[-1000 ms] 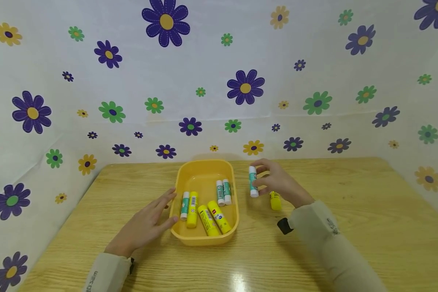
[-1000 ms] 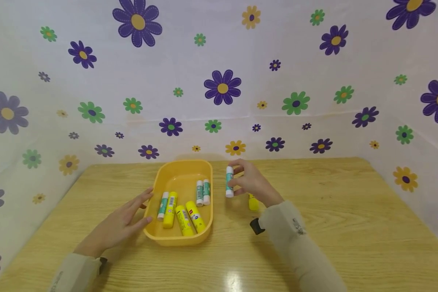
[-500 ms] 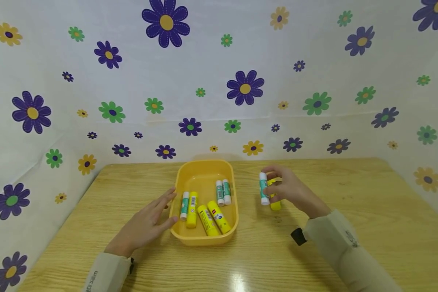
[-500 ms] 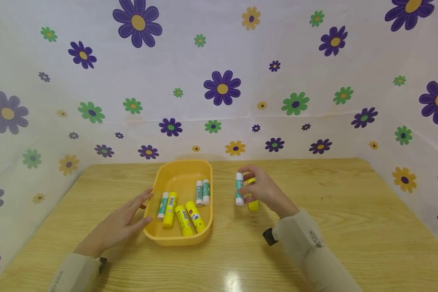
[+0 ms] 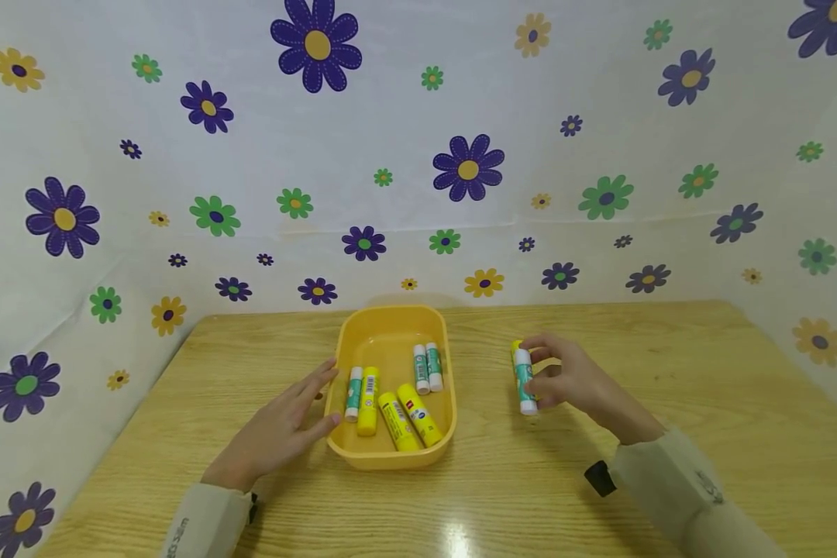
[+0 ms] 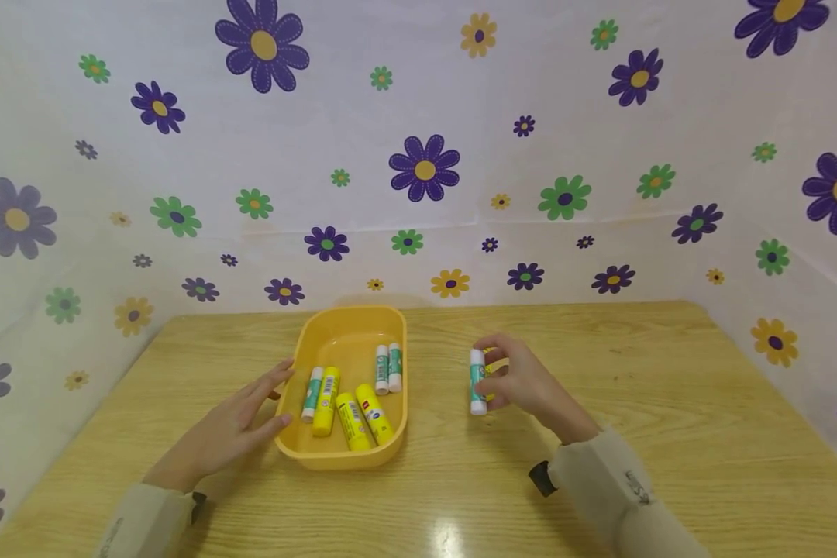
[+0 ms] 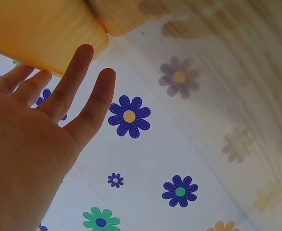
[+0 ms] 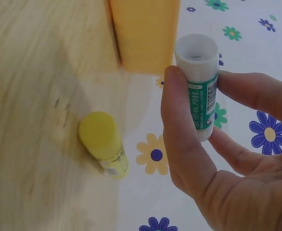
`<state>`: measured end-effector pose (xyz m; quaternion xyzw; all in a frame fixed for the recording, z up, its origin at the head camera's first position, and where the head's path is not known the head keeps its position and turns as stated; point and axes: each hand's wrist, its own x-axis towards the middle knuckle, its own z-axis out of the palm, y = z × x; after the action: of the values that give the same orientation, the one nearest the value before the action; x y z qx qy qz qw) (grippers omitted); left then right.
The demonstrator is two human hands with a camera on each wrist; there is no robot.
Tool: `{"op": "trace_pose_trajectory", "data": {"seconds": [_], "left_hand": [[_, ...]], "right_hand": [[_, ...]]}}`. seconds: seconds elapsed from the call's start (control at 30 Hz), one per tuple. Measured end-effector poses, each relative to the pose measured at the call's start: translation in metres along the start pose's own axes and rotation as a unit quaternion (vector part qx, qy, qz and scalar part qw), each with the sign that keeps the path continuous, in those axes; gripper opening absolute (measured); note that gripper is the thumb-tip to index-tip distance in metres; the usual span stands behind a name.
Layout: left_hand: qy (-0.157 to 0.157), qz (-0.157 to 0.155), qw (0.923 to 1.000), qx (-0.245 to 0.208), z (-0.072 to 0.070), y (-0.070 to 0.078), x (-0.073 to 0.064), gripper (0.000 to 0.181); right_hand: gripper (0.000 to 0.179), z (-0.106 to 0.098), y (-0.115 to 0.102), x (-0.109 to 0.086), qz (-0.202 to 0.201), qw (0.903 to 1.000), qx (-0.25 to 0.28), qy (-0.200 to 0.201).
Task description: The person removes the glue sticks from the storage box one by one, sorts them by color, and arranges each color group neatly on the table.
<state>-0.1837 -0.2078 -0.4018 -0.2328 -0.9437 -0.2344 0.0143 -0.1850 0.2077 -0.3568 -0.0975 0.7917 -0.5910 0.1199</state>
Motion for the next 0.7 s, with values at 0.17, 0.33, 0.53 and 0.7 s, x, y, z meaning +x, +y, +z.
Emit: {"op": "trace_pose_trajectory", "data": {"seconds": [0.17, 0.33, 0.53, 0.7], "left_hand": [[0.000, -0.003, 1.0000, 0.001, 0.000, -0.001, 0.000, 0.070], [-0.002, -0.004, 1.0000, 0.002, 0.000, -0.001, -0.002, 0.070], [-0.004, -0.003, 1.0000, 0.005, -0.001, -0.001, -0.003, 0.070], [-0.008, -0.008, 0.9999, 0.007, -0.002, 0.000, -0.002, 0.071]], "right_hand": [[0.066, -0.002, 0.005, -0.009, 0.009, 0.9999, -0.013, -0.001], [0.068, -0.004, 0.012, -0.017, 0.017, 0.9994, -0.030, -0.001], [0.065, -0.005, 0.020, -0.025, 0.030, 0.9990, -0.033, -0.011], [0.062, -0.005, 0.028, -0.031, 0.019, 0.9989, -0.035, -0.024]]}}
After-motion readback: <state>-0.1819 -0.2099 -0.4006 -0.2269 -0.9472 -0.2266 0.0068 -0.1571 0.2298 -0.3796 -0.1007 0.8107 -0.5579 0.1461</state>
